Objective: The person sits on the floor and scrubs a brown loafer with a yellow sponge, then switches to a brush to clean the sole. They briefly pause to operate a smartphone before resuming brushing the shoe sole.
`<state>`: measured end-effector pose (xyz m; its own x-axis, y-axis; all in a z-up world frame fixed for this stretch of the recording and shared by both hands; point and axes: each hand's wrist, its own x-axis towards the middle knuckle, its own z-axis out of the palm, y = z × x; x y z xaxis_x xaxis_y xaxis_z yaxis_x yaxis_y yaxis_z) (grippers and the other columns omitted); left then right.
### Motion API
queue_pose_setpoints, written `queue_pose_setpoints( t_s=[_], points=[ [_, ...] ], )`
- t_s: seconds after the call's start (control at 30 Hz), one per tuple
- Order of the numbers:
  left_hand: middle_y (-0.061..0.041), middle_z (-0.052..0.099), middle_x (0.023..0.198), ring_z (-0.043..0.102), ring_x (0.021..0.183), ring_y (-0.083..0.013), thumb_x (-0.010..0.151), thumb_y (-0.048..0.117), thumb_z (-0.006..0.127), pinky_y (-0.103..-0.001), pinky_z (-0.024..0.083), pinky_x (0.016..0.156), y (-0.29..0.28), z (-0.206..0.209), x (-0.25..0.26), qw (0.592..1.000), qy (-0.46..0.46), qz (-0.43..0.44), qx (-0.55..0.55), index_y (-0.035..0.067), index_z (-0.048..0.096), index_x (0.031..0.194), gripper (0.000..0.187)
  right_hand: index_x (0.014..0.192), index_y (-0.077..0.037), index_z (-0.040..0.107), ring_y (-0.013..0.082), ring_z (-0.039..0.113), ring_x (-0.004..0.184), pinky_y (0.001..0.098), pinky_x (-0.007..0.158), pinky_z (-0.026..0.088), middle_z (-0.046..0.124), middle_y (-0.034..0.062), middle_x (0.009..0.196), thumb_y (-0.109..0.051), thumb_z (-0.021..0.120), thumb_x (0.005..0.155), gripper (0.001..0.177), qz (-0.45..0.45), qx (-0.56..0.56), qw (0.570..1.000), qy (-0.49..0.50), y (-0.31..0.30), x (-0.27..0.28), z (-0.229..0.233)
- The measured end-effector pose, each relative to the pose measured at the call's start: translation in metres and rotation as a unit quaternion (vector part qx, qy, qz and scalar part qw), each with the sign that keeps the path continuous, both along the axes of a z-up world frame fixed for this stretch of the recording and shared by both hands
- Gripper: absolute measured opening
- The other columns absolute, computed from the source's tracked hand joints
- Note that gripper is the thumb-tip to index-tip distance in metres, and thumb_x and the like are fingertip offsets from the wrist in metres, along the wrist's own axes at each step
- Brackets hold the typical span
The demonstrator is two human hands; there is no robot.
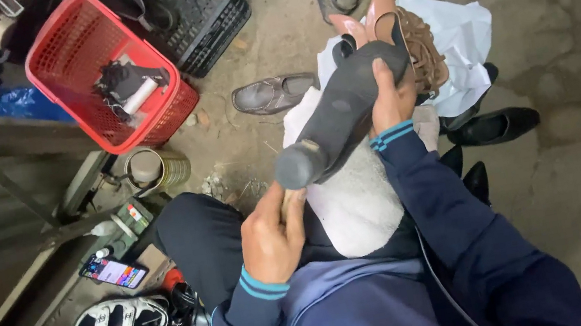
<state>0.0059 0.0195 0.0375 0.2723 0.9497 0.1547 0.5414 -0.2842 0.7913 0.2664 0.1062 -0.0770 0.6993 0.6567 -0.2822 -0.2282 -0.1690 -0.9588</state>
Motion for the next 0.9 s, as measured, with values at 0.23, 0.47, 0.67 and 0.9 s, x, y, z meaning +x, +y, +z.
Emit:
queue_pose_setpoints(
  t_s=[0.23, 0.47, 0.67, 0.9],
  points=[
    [-0.027, 0.076, 0.097, 0.074, 0.090, -0.0420, 0.098, 0.022, 0.070, -0.047, 0.062, 0.069, -0.005, -0.011, 0.014, 1.000, 0.019, 0.000, 0.021, -0.005, 0.071, 0.120, 0.035, 0.147, -0.007, 0.052, 0.0349, 0.064, 0.126, 0.0448, 0.102, 0.063, 0.059, 0.0197, 0.144, -0.051, 0.078, 0.098, 0.072, -0.047, 0.033, 0.998, 0.008, -0.012, -0.007, 0.010],
    [-0.013, 0.063, 0.067, 0.068, 0.060, -0.0356, 0.096, 0.022, 0.068, -0.039, 0.056, 0.048, -0.021, -0.026, -0.004, 0.999, 0.002, 0.019, 0.038, 0.007, 0.071, 0.100, 0.015, 0.141, -0.004, 0.057, 0.0352, 0.070, 0.120, 0.0421, 0.090, 0.069, 0.066, 0.0225, 0.135, -0.043, 0.081, 0.093, 0.066, -0.091, 0.043, 0.992, 0.076, -0.033, -0.018, 0.038],
    [-0.021, 0.074, 0.086, 0.074, 0.073, -0.0362, 0.102, 0.025, 0.061, -0.041, 0.061, 0.057, -0.012, -0.005, 0.002, 0.999, 0.007, -0.013, 0.039, -0.003, 0.066, 0.130, 0.040, 0.160, 0.000, 0.010, 0.0454, 0.025, 0.152, 0.0531, 0.128, 0.026, 0.020, 0.0342, 0.162, -0.049, 0.077, 0.103, 0.101, 0.096, -0.092, 0.983, -0.127, -0.055, 0.023, 0.018],
    [-0.015, 0.070, 0.078, 0.070, 0.061, -0.0308, 0.103, 0.031, 0.059, -0.040, 0.057, 0.050, -0.015, -0.015, 0.003, 0.996, 0.042, -0.034, 0.072, 0.005, 0.061, 0.141, 0.046, 0.155, -0.015, 0.048, 0.0350, 0.032, 0.151, 0.0567, 0.124, 0.018, 0.048, 0.0118, 0.155, -0.054, 0.061, 0.101, 0.068, 0.427, -0.041, 0.779, -0.457, -0.030, 0.049, 0.052]
  ],
)
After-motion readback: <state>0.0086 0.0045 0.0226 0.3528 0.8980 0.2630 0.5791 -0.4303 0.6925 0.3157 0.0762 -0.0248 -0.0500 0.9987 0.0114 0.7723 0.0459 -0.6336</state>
